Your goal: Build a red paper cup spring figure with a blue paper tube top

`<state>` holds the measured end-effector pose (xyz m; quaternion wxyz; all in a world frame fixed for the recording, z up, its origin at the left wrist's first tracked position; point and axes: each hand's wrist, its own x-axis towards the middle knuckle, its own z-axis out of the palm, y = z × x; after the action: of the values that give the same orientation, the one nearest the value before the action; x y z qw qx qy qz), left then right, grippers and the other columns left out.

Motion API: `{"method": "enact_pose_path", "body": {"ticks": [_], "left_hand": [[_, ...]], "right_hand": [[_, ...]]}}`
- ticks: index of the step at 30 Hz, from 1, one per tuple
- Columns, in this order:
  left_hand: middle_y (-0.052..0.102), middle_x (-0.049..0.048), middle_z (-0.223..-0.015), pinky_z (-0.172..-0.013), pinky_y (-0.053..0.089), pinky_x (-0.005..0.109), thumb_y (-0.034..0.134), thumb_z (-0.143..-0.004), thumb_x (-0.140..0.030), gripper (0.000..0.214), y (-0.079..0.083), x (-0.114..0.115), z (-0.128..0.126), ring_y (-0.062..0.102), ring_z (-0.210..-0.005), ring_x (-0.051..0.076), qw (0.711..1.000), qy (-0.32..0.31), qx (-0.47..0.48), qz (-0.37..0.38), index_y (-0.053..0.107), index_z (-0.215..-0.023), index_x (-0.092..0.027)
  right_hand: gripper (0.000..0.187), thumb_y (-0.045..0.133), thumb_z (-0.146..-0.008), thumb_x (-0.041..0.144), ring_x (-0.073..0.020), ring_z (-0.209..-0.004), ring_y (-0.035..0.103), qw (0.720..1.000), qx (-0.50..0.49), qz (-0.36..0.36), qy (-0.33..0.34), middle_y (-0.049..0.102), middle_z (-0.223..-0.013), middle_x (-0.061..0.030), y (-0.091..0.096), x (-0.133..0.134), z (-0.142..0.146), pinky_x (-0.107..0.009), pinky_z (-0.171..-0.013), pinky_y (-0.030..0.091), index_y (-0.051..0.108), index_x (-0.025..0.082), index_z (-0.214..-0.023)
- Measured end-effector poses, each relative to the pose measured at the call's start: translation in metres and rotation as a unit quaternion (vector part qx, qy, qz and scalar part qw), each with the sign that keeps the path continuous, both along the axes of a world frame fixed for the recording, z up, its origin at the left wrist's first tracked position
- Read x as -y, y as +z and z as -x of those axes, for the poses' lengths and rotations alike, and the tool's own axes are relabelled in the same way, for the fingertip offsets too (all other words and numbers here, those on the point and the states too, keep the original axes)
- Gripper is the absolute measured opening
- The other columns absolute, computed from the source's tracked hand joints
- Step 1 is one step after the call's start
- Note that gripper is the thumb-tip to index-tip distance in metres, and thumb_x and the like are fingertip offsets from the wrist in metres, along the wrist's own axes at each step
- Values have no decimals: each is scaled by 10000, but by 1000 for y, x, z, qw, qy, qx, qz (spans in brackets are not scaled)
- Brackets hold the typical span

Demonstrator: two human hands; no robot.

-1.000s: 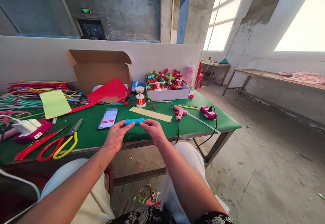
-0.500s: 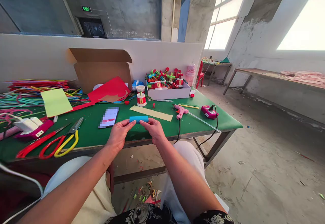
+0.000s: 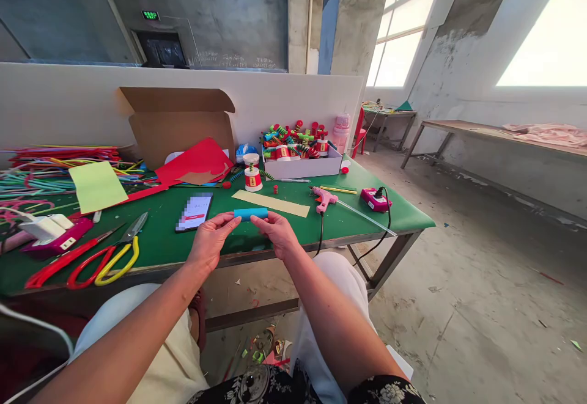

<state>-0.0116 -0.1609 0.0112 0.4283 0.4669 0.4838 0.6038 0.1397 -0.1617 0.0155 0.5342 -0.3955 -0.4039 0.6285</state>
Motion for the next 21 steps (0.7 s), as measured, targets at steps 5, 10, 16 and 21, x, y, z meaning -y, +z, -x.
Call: {"method": "enact_pose_path", "body": {"ticks": [5, 10, 16, 21], "left_hand": [[679, 53, -894, -899, 412, 345, 845, -475, -519, 406, -2, -1, -2, 575, -930, 216, 1000, -14, 6, 0, 730, -671, -182], [680, 55, -901, -857, 421, 338, 852, -446, -513, 400, -1, -2, 2, 569, -900, 211, 1000, 4, 4, 0, 718, -625, -181], [681, 29, -806, -782, 415, 306, 876, -400, -485, 425, 5, -2, 10, 543, -781, 163, 999, 10, 36, 13, 729, -657, -180], [668, 0, -683, -755, 432, 288, 888, -414, -447, 446, 12, 3, 4, 542, -710, 143, 996, -65, 54, 32, 734, -736, -179]], "right_hand": [[400, 891, -415, 388, -94, -631, 441, 999, 10, -14, -41, 565, -656, 48, 0, 2, 5, -270, -671, 354, 674, 178, -678], [365, 866, -457, 448, -92, -593, 405, 998, 11, -6, -57, 514, -570, 58, 1, 0, -1, -286, -685, 370, 666, 182, -605], [368, 849, -485, 489, -92, -572, 397, 999, 12, 2, -38, 474, -531, 59, 0, -2, -8, -302, -700, 392, 707, 188, -641], [398, 837, -498, 506, -92, -592, 393, 999, 21, -7, -44, 503, -569, 48, -1, 0, -2, -298, -694, 376, 735, 178, -698]]}}
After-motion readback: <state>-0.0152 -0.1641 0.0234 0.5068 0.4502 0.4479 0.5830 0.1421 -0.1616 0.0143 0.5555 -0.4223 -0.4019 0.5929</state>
